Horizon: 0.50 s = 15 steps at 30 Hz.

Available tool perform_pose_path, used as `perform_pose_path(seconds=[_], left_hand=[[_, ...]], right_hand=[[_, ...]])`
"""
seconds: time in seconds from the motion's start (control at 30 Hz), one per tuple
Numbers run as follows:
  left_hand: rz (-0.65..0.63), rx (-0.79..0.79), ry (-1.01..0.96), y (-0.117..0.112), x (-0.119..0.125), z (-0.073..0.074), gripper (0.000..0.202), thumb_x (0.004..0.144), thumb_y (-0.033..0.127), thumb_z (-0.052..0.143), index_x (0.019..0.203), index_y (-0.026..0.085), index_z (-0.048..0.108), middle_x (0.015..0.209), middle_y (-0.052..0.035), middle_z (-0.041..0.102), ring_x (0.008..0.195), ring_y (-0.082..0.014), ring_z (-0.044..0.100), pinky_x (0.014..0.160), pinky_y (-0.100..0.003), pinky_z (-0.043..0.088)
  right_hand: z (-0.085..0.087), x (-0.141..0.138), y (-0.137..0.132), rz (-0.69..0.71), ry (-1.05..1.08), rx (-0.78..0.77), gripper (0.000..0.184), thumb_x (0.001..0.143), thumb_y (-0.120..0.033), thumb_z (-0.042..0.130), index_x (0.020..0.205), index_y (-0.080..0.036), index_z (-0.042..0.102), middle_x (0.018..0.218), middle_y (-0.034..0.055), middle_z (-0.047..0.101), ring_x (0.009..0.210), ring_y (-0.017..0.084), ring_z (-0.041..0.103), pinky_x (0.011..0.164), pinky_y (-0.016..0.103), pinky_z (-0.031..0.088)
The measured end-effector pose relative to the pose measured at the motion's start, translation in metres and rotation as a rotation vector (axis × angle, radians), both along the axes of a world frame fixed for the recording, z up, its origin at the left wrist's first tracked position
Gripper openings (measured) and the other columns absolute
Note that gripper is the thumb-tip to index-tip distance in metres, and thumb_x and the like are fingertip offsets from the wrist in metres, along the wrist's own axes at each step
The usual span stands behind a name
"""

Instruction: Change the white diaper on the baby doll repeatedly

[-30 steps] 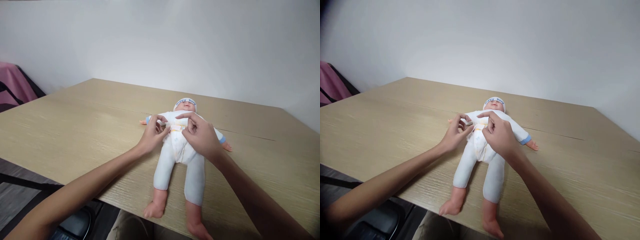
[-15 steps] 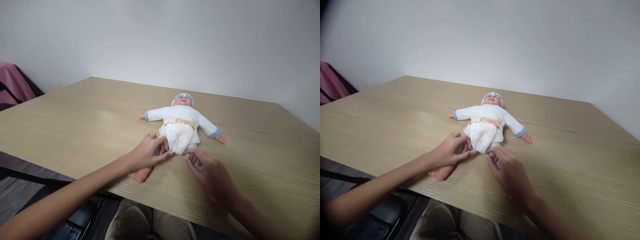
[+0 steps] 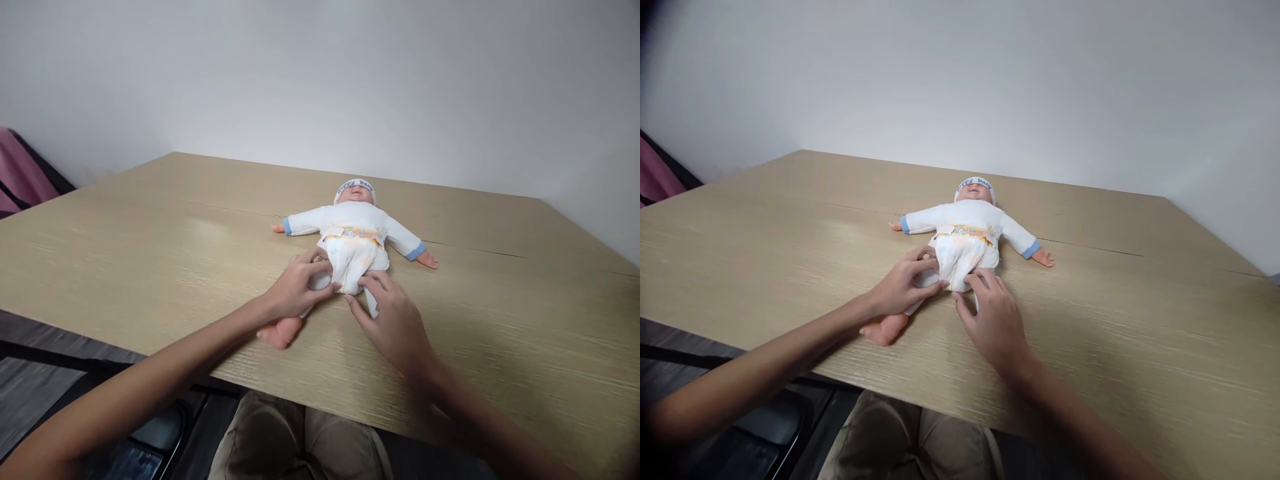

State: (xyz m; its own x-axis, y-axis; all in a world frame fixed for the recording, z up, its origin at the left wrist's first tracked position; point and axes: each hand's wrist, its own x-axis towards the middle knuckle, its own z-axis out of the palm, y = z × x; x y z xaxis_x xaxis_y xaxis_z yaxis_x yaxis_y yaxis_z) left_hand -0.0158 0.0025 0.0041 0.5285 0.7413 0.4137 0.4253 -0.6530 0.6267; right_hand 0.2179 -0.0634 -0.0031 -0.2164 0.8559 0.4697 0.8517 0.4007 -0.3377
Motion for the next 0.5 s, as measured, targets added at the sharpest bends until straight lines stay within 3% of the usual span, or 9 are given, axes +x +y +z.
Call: perform_pose_path(seconds=[0.17,0.37,0.5], left_hand=[[-0.039,-0.062,-0.078,0.001,0.002,0.002,0.020,0.106,0.039,0.071,0.096,0.022,0.069,0.136,-0.0100,0.069,0.127,-0.0282,0.064,0.112,-0.045,0.049],[-0.002,-0.131,-0.031,0.005,0.001,-0.002,0.023,0.102,0.041,0.073,0.091,0.023,0.064,0.095,-0.0024,0.069,0.095,-0.0239,0.058,0.093,-0.040,0.046],[0.053,-0.315,-0.214,0.010,-0.002,-0.014,0.031,0.095,0.044,0.081,0.100,0.024,0.058,0.095,0.0000,0.063,0.086,-0.0190,0.053,0.080,-0.033,0.044]], right_hand=[[0.002,0.000,0.003,0.019,0.046,-0.054,0.012,0.105,-0.033,0.067,0.111,-0.024,0.067,0.113,0.0099,0.079,0.104,0.032,0.072,0.086,0.040,0.051],[0.012,-0.002,0.002,-0.086,0.205,-0.211,0.023,0.102,-0.043,0.071,0.113,-0.024,0.063,0.100,0.0083,0.079,0.081,0.026,0.070,0.071,0.036,0.047],[0.019,0.003,0.001,-0.149,0.386,-0.311,0.036,0.099,-0.048,0.075,0.122,-0.025,0.060,0.101,0.0049,0.081,0.064,0.019,0.061,0.066,0.034,0.046]])
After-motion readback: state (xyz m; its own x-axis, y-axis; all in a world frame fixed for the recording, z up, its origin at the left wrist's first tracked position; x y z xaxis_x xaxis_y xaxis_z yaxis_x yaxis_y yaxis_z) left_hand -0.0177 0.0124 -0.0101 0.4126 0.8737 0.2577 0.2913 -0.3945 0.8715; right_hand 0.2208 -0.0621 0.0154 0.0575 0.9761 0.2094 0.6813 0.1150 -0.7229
